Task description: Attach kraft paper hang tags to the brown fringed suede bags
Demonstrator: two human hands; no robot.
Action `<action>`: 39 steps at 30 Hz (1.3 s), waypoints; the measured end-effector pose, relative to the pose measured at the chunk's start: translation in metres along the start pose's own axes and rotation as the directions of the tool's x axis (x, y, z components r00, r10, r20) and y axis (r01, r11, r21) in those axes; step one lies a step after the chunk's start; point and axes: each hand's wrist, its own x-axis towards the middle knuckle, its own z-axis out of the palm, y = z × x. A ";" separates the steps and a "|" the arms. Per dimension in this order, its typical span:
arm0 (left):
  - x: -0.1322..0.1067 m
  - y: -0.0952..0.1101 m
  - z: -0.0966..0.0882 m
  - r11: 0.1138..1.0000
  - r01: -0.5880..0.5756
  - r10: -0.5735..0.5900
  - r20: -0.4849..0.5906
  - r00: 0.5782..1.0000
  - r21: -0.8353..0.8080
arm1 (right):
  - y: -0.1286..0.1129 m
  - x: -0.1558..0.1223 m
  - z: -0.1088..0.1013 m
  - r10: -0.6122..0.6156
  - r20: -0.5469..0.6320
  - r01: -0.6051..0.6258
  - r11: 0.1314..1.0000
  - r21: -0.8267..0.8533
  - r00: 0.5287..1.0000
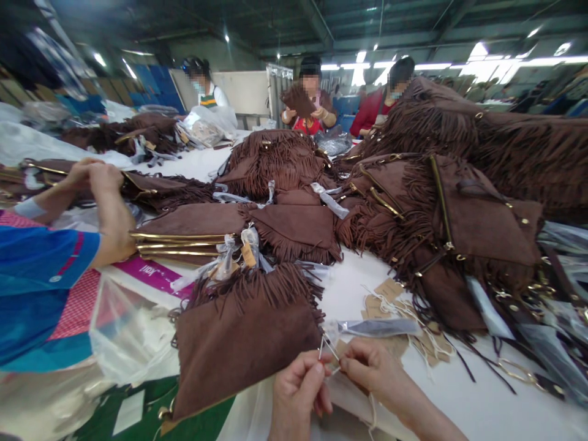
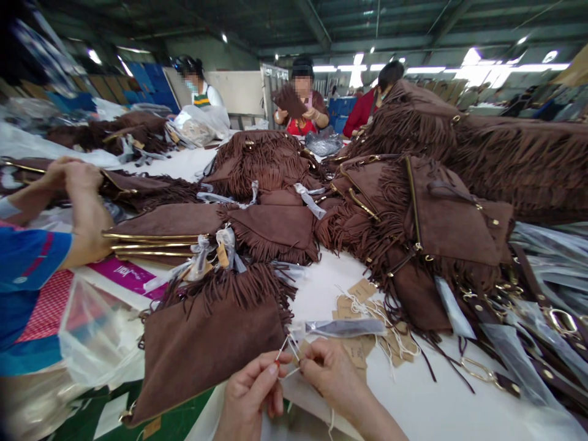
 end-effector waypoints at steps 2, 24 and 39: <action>0.002 0.000 -0.001 0.994 0.039 -0.037 0.028 0.999 -0.100 | -0.005 -0.002 -0.007 0.035 0.033 -0.036 0.999 0.038 0.999; -0.008 -0.014 -0.001 0.990 0.094 -0.134 0.487 0.863 0.106 | -0.001 -0.006 0.016 0.099 0.131 -0.163 0.696 0.699 0.986; -0.009 0.003 -0.017 0.984 0.058 -0.117 0.372 0.921 0.167 | -0.004 -0.025 0.015 -0.084 0.138 -0.003 0.846 0.533 0.987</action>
